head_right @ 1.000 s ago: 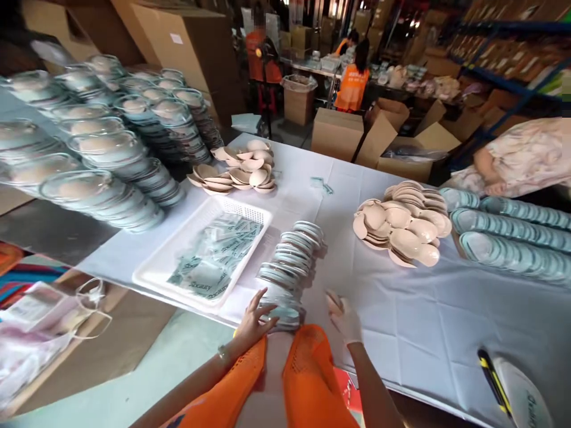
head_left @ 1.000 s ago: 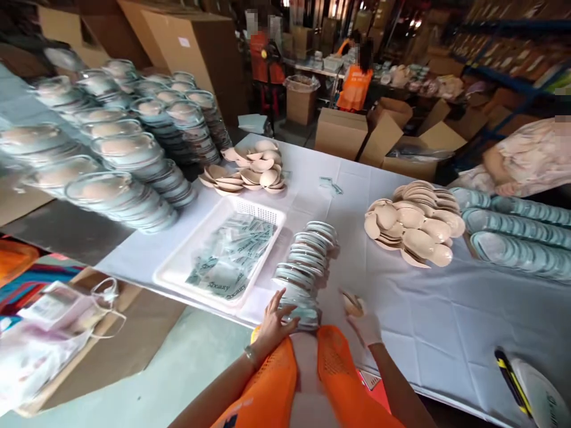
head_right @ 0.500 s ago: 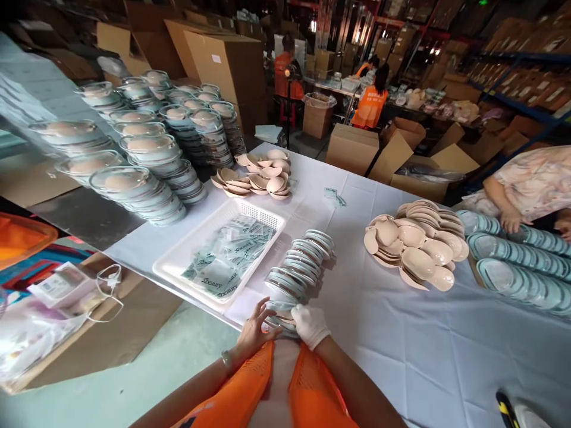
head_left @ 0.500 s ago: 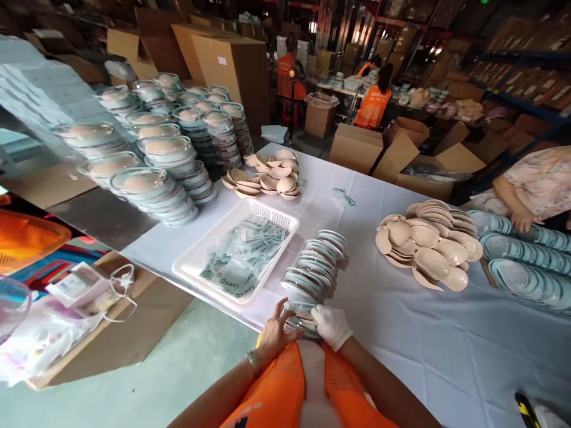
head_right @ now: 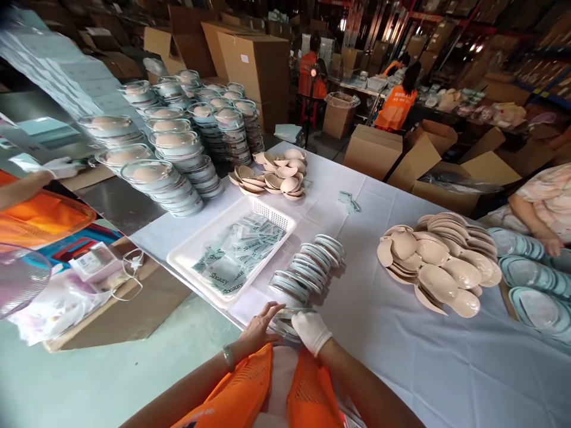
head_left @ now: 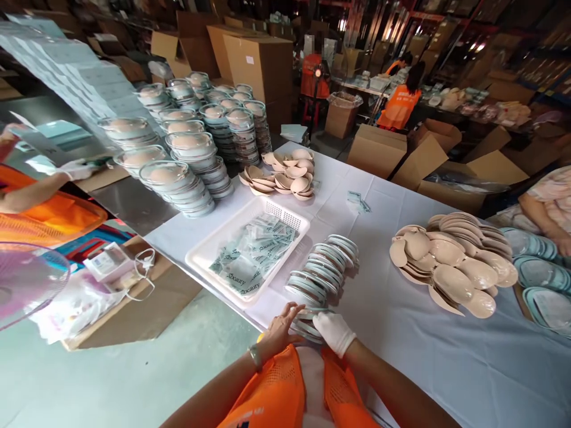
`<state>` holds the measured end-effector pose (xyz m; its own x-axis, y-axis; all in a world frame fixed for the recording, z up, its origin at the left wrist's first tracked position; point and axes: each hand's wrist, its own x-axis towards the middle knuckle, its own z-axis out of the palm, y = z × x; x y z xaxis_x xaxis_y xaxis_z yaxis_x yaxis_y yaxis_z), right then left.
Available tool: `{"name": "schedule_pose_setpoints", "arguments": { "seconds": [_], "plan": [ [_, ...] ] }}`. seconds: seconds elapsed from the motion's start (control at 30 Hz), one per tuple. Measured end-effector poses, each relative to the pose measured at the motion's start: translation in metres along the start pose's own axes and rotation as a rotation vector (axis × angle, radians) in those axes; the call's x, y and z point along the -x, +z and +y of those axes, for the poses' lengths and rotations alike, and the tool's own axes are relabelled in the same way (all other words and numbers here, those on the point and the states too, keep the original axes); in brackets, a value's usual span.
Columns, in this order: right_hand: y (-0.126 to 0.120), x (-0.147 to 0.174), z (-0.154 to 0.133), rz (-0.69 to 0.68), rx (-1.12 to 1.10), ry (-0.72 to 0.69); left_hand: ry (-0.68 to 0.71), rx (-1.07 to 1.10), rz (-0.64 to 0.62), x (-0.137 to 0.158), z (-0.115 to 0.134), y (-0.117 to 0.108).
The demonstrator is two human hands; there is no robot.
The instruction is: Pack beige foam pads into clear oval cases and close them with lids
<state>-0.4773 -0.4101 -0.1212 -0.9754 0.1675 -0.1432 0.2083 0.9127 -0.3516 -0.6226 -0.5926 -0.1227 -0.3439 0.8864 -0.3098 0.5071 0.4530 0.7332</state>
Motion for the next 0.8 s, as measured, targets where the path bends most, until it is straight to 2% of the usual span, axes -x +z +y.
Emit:
{"name": "schedule_pose_setpoints", "arguments": {
  "seconds": [0.13,0.23,0.27,0.33,0.43,0.5,0.57,0.63,0.73,0.8],
  "plan": [
    [0.002,0.012,0.001,-0.080,-0.033,-0.128,0.058,0.055,-0.003,-0.001,-0.008,-0.002],
    [-0.017,0.021,-0.009,-0.192,0.027,-0.052,0.067,0.092,0.006,0.001,-0.013,-0.007],
    [-0.027,0.023,-0.011,-0.182,0.040,-0.028,0.057,0.094,0.009,0.002,-0.013,-0.010],
    [-0.046,0.026,-0.009,-0.017,0.014,0.017,0.023,0.069,0.011,0.005,-0.014,-0.016],
    [-0.068,0.018,0.011,0.387,-0.098,0.126,-0.058,-0.081,0.037,0.008,-0.015,-0.028],
    [-0.073,-0.001,0.029,0.600,-0.142,0.199,-0.069,-0.206,0.092,0.006,-0.019,-0.032],
    [-0.074,-0.029,0.042,0.709,-0.146,0.225,-0.002,-0.254,0.147,-0.001,-0.026,-0.033],
    [-0.074,-0.063,0.046,0.667,-0.089,0.255,0.083,-0.213,0.190,-0.017,-0.031,-0.027],
    [-0.075,-0.108,0.042,0.442,0.010,0.293,0.123,-0.118,0.258,-0.046,-0.029,-0.008],
    [-0.076,-0.123,0.043,0.334,0.025,0.304,0.136,-0.081,0.269,-0.061,-0.020,0.011]
  ]
}}
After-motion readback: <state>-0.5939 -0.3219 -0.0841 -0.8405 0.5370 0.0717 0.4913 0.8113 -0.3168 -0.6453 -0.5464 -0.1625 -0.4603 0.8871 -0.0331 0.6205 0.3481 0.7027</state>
